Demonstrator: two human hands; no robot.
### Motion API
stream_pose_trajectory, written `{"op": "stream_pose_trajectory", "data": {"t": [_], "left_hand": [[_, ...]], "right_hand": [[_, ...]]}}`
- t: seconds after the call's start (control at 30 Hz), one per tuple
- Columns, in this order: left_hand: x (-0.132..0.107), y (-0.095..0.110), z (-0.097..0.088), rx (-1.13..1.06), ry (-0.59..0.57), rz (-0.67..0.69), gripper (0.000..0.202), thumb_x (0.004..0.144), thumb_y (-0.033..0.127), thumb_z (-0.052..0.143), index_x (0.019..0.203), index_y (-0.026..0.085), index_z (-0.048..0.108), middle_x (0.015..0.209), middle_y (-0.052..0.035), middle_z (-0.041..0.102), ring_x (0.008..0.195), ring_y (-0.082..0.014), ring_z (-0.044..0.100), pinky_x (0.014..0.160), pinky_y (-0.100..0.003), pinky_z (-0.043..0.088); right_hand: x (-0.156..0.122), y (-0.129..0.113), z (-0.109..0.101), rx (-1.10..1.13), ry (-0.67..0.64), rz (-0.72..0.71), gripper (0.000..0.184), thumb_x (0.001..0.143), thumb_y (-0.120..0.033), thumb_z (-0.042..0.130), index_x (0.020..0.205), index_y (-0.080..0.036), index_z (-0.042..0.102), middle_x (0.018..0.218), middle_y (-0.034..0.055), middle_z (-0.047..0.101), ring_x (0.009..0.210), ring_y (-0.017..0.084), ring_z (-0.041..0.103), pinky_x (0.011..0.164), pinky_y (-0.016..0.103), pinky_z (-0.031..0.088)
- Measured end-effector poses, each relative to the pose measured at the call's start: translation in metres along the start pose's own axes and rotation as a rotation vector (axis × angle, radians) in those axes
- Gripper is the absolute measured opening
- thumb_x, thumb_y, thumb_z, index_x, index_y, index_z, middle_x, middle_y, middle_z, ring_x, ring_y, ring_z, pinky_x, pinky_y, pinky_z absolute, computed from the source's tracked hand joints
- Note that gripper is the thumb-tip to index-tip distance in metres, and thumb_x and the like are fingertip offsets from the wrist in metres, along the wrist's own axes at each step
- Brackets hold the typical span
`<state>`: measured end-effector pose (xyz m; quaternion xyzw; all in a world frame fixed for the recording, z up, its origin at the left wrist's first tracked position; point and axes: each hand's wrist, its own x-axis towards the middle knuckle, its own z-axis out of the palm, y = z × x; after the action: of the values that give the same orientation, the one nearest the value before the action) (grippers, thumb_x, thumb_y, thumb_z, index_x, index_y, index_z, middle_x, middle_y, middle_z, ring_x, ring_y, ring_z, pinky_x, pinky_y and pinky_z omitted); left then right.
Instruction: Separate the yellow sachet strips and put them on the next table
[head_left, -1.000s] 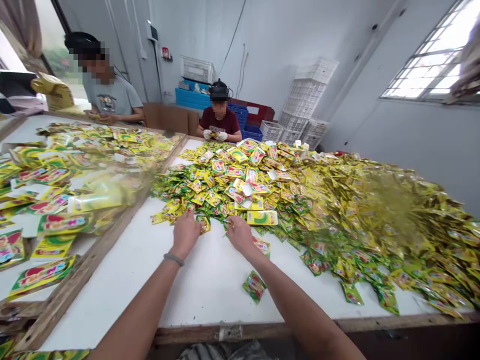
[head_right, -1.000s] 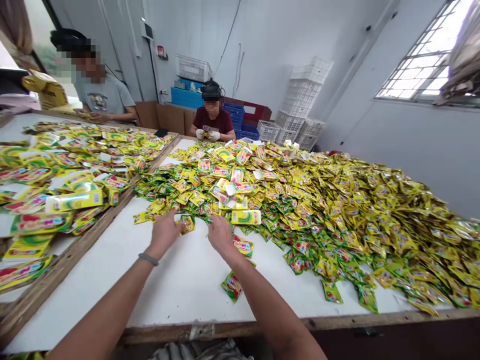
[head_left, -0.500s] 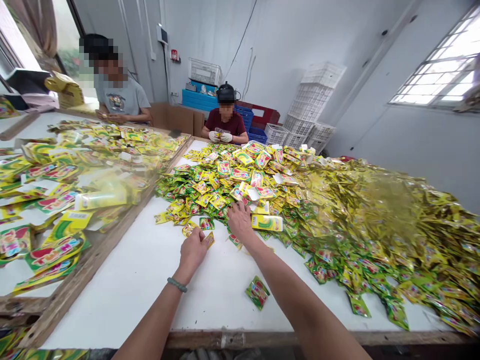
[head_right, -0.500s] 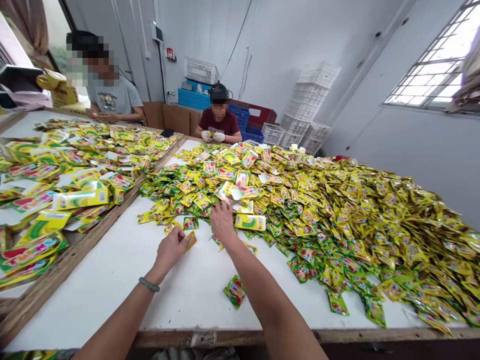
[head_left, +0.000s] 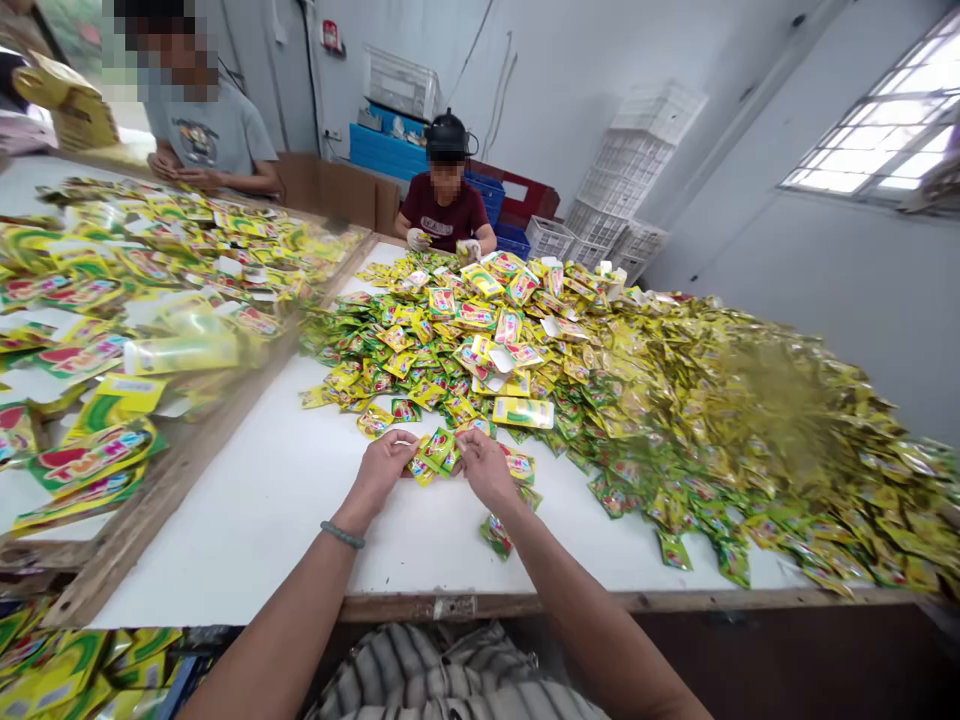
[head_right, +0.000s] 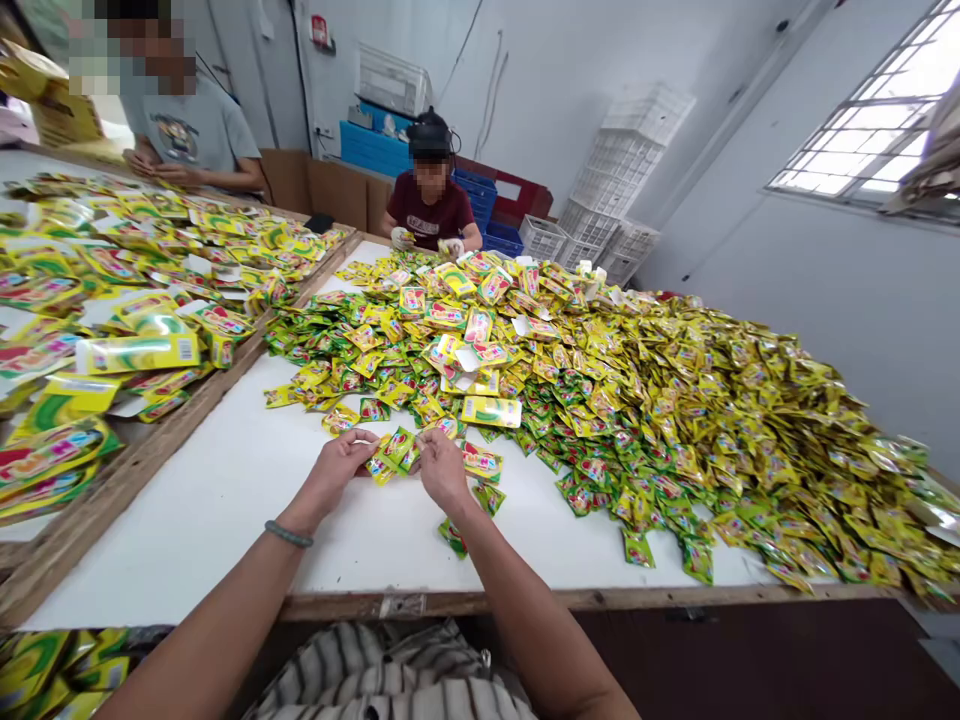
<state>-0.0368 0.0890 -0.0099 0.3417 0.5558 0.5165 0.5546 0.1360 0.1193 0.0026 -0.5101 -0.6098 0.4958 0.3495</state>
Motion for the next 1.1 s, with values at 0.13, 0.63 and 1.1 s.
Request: {"op": "stream_pose_trajectory", "data": {"t": [0.13,0.63,1.1], "left_hand": [[-0.005,0.0,0.009,-0.041,-0.079,-0.079,0.049,0.051,0.05,0.078,0.081,0.016,0.059,0.06,0.002,0.064,0.056,-0.0131,0.059,0.054,-0.024,0.047],[-0.016,-0.003,0.028,0.078,-0.438,-0.153,0.04,0.065,0.048,0.073,0.084,0.015,0.061,0.069,0.0003,0.065,0.062,-0.0109,0.056,0.058,-0.022,0.042],[-0.031,-0.012,0.082,0.653,-0.37,0.088,0.039,0.074,0.054,0.063,0.088,0.019,0.055,0.075,-0.0033,0.066,0.071,-0.0206,0.063,0.067,-0.032,0.046]], "right_hand": [[-0.017,0.005,-0.007,0.064,0.043,0.07,0.017,0.082,-0.038,0.049,0.079,-0.022,0.05,0.058,-0.003,0.055,0.051,0.014,0.055,0.05,0.024,0.037],[-0.041,-0.001,-0.036,-0.547,-0.061,-0.224,0.017,0.082,-0.014,0.048,0.077,-0.02,0.062,0.063,-0.0015,0.058,0.059,0.012,0.048,0.059,0.023,0.034],[-0.1,0.036,-0.084,-0.002,0.328,0.13,0.029,0.066,-0.038,0.07,0.085,-0.02,0.055,0.071,-0.0023,0.061,0.063,0.014,0.054,0.058,0.026,0.045]]}}
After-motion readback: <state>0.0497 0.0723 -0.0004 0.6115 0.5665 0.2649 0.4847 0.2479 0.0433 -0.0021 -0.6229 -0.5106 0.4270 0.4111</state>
